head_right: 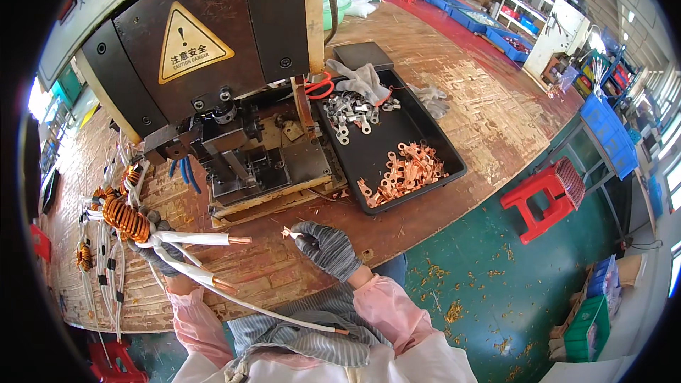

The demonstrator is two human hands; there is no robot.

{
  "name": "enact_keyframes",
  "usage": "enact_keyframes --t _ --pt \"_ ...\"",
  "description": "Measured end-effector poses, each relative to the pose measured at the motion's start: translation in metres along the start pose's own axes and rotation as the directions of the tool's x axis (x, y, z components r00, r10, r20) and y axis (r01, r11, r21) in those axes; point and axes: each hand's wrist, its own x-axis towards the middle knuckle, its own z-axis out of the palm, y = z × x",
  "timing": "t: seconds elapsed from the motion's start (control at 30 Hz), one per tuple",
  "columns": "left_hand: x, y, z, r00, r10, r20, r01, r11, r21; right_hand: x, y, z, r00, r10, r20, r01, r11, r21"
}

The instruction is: Attaching copper connectors to the wires of a toroid component using a pneumatic crimping machine.

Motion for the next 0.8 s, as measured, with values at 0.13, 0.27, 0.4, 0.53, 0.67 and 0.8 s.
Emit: enact_keyframes --t 0.13,0.27,0.4,0.53,0.67,0.8 --pt "-0.004 0.008 -0.005 0.998 -0.035 -0.043 0.037 0.998 0.043 0.0 0.003 0.003 0.997 -0.075 -0.029 0.075 0.997 -0.02" --pt "0.003 -0.017 0.037 0.948 0.165 -0.273 -0.087 0.957 0.275 -0.001 0.002 0.0 0.997 -0.078 0.024 0.08 0.99 -0.119" --pt "-0.006 -0.005 0.014 0.99 0.011 -0.143 0.01 0.99 0.141 0.0 0.001 0.002 0.997 -0.069 0.033 0.073 0.99 -0.119" --pt "-0.007 -0.008 0.011 0.97 0.054 -0.237 0.005 0.971 0.24 -0.001 0.001 0.001 0.997 -0.068 0.032 0.071 0.993 -0.095" --pt "-0.009 -0.008 0.014 0.956 0.027 -0.293 0.039 0.975 0.217 -0.001 0.002 0.001 0.994 -0.104 0.028 0.106 0.988 -0.113" --pt "-0.007 -0.017 0.029 0.952 0.119 -0.282 -0.035 0.957 0.288 -0.002 0.002 0.001 0.995 -0.095 0.011 0.096 0.991 -0.093"
